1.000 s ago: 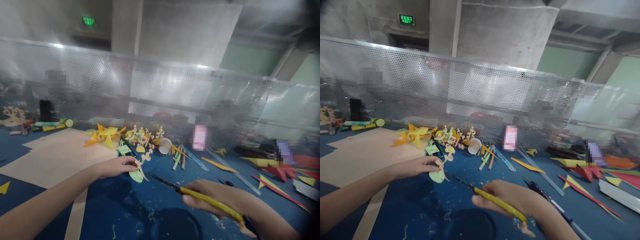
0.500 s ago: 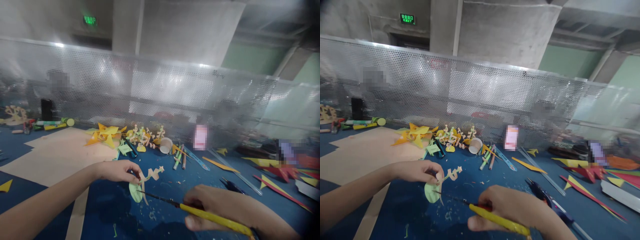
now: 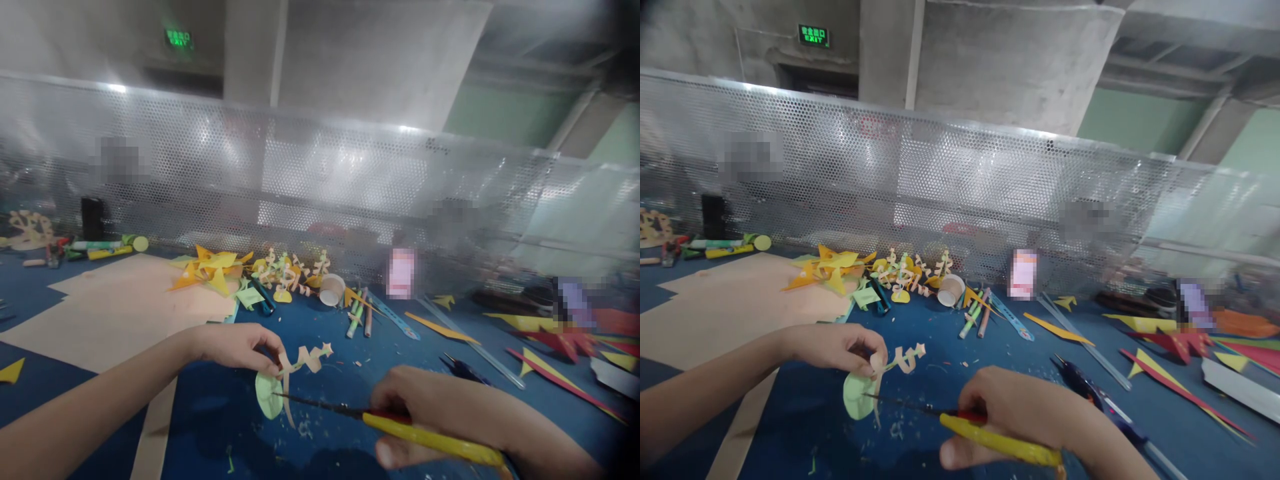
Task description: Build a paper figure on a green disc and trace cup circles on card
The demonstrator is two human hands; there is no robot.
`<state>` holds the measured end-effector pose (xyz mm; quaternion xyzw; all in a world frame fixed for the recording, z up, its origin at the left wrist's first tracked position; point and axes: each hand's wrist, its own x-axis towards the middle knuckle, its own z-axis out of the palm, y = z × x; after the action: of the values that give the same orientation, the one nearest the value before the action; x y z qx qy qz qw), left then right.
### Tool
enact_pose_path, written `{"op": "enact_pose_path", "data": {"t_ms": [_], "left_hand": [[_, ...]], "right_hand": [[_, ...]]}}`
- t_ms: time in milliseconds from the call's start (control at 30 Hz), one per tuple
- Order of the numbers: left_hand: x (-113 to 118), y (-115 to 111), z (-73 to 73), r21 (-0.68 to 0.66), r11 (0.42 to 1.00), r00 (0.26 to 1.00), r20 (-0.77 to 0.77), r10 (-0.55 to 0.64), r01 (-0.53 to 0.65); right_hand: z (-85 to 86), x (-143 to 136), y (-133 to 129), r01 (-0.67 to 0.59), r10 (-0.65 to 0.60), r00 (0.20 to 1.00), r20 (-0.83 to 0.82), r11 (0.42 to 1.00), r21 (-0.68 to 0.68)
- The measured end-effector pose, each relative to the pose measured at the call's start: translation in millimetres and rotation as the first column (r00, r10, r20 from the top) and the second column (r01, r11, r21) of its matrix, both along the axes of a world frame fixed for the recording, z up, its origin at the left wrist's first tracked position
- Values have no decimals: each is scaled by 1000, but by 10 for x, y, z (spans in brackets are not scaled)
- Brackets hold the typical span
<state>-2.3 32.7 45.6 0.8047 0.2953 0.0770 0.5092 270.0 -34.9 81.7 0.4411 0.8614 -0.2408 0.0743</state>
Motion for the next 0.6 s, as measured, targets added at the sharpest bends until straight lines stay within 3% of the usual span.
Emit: {"op": "enact_pose_path", "data": {"t_ms": [233, 400, 500, 600], "left_hand": [[5, -9, -15, -58, 998, 999, 37, -5, 7], [10, -15, -23, -88, 996, 999, 37, 22, -19], [32, 3, -44, -112, 978, 974, 121, 189, -176], [47, 59, -100, -127, 910, 884, 218, 414, -394]], "right_hand": [[-44, 23, 59, -6, 8, 999, 36, 999, -33], [59, 50, 3, 15, -8, 994, 105, 998, -58], [159, 145, -29, 51, -37, 991, 125, 992, -113], [169, 313, 5, 74, -70, 996, 48, 994, -82]]}}
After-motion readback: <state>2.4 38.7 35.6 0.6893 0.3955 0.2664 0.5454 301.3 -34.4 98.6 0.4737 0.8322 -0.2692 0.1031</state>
